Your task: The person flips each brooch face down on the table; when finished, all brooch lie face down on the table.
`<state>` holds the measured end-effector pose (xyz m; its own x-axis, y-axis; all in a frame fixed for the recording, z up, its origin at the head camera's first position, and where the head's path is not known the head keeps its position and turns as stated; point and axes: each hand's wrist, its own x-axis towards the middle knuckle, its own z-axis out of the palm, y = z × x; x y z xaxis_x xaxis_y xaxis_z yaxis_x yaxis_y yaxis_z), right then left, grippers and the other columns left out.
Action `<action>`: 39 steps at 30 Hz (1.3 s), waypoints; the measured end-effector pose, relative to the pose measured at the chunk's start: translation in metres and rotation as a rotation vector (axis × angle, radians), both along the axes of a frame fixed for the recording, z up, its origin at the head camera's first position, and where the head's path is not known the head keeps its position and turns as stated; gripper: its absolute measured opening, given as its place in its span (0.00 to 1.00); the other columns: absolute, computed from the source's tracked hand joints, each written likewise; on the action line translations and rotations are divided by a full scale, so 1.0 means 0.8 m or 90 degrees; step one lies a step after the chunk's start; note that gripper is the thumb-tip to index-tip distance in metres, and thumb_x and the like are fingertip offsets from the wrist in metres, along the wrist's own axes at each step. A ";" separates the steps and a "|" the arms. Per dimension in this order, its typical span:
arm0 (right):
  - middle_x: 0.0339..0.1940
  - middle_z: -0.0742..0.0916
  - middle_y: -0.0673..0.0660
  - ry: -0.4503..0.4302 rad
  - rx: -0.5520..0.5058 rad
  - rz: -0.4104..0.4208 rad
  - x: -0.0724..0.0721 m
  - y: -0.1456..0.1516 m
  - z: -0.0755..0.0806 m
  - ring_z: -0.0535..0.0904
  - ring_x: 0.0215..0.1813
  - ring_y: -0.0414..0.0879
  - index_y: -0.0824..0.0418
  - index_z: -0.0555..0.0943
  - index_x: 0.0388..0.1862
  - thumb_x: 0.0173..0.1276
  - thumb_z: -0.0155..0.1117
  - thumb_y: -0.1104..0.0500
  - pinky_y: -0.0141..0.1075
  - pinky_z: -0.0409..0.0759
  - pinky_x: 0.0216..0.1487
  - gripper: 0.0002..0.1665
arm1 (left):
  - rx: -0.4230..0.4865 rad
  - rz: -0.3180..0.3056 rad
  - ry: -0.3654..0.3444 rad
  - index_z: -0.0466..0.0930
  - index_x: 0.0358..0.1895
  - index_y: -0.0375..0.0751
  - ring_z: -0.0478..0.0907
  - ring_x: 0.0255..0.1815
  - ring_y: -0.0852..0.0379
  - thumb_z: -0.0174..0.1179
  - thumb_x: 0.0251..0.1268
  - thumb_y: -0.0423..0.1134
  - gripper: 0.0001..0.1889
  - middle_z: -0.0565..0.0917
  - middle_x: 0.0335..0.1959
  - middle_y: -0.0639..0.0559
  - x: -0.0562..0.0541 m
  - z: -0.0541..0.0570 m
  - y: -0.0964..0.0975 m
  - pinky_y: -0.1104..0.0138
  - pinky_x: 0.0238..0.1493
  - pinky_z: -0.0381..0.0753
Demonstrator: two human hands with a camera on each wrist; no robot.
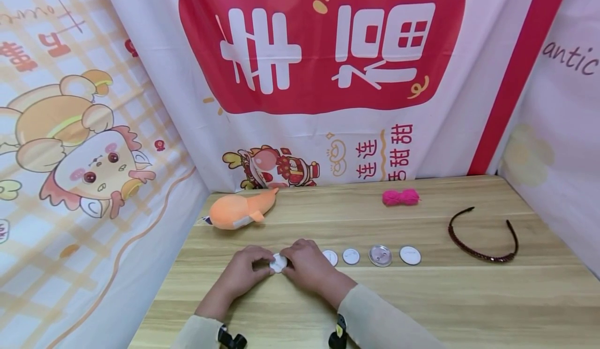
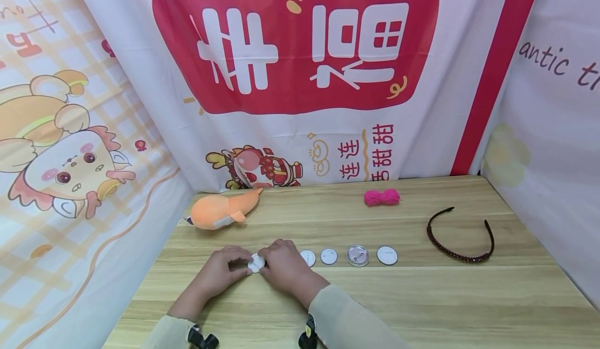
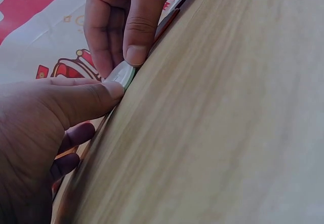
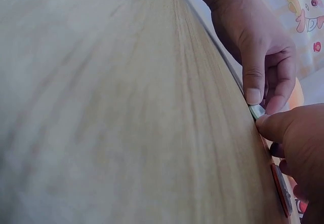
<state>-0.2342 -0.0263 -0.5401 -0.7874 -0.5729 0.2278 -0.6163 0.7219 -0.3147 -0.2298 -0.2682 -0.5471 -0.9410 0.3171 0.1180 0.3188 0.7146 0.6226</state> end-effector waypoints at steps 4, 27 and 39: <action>0.55 0.93 0.44 0.012 -0.003 0.010 0.000 0.001 0.000 0.83 0.63 0.45 0.49 0.91 0.58 0.78 0.71 0.48 0.48 0.77 0.74 0.14 | 0.000 -0.013 0.006 0.93 0.50 0.68 0.84 0.60 0.61 0.80 0.66 0.43 0.13 0.88 0.52 0.73 0.001 0.001 -0.001 0.56 0.67 0.85; 0.58 0.92 0.45 -0.013 -0.024 0.022 -0.004 0.009 0.000 0.83 0.67 0.46 0.51 0.90 0.61 0.79 0.71 0.49 0.43 0.79 0.75 0.16 | -0.017 -0.020 -0.002 0.93 0.51 0.65 0.82 0.63 0.62 0.77 0.69 0.47 0.10 0.88 0.54 0.73 -0.006 0.002 0.005 0.52 0.70 0.83; 0.70 0.87 0.52 0.015 -0.014 -0.057 -0.012 0.049 0.026 0.78 0.76 0.51 0.55 0.85 0.68 0.83 0.64 0.45 0.49 0.72 0.83 0.23 | -0.078 0.095 0.099 0.83 0.72 0.48 0.75 0.78 0.43 0.68 0.78 0.53 0.25 0.83 0.73 0.48 -0.011 0.032 0.062 0.42 0.81 0.72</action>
